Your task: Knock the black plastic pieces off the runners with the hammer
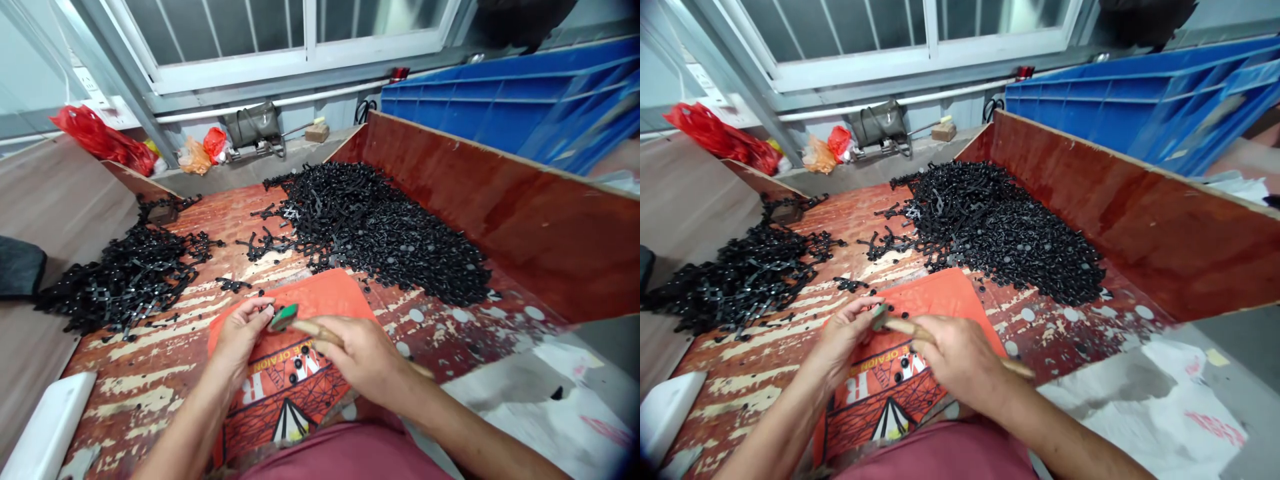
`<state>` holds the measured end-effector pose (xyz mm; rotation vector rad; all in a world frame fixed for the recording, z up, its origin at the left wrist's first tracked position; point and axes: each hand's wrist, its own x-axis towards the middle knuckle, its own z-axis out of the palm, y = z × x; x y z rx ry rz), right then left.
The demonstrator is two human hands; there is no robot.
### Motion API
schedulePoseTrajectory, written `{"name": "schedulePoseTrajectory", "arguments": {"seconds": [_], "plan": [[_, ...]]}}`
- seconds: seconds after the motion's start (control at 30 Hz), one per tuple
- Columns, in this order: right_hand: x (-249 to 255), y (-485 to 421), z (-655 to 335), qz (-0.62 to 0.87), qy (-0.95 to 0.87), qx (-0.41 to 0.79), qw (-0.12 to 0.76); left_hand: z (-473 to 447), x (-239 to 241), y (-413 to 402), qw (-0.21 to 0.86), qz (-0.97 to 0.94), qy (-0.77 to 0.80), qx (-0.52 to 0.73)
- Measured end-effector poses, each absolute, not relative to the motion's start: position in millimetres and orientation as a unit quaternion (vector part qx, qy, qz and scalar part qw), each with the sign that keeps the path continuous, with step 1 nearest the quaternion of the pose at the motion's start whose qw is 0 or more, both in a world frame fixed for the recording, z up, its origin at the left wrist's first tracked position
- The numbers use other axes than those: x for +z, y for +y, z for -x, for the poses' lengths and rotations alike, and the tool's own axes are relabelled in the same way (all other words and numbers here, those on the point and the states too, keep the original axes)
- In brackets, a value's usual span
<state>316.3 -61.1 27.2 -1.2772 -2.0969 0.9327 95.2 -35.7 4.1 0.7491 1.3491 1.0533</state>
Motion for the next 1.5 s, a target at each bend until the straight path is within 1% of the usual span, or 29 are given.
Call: {"name": "schedulePoseTrajectory", "arguments": {"seconds": [0.1,0.2,0.33,0.47,0.83,0.97,1.07,1.17,1.23,1.3,1.33,1.47,1.5], "plan": [[21.9,-55.7,-339.2,0.526,-0.736,0.335,0.263,-90.8,-2.1,-30.1,0.582,-0.361,0.587,0.432],[13.3,-54.5,-358.3,0.546,-0.720,0.331,0.272,-94.5,-5.6,-28.0,0.573,-0.385,0.582,0.429],[4.1,-59.5,-367.4,0.560,-0.732,0.313,0.229,-99.3,-13.6,-24.6,0.541,-0.418,0.593,0.426],[-0.2,-62.5,-364.8,0.556,-0.744,0.312,0.200,-98.8,-22.4,-20.9,0.506,-0.454,0.609,0.409],[-2.9,-60.5,-363.5,0.537,-0.753,0.308,0.224,-99.2,-25.1,-20.7,0.501,-0.471,0.608,0.398],[-4.3,-59.4,-363.4,0.549,-0.754,0.298,0.204,-93.2,-34.2,-20.1,0.469,-0.500,0.636,0.354],[2.2,-57.7,-361.3,0.546,-0.766,0.279,0.195,-90.7,-37.9,-19.5,0.457,-0.512,0.640,0.346],[16.3,-56.0,-354.3,0.532,-0.781,0.245,0.217,-91.1,-38.4,-18.6,0.456,-0.511,0.642,0.344],[24.1,-55.1,-346.9,0.514,-0.788,0.226,0.252,-92.3,-37.3,-18.3,0.459,-0.506,0.643,0.347],[25.6,-54.2,-338.8,0.499,-0.789,0.218,0.285,-93.5,-35.3,-18.6,0.461,-0.497,0.644,0.355],[23.7,-53.6,-335.0,0.495,-0.792,0.215,0.285,-94.0,-34.0,-19.0,0.463,-0.492,0.643,0.359],[10.3,-50.8,-327.0,0.492,-0.823,0.218,0.184,-94.2,-31.1,-20.5,0.462,-0.486,0.643,0.369],[8.1,-50.4,-326.9,0.490,-0.823,0.221,0.182,-94.0,-31.5,-20.6,0.459,-0.489,0.644,0.368]]}}
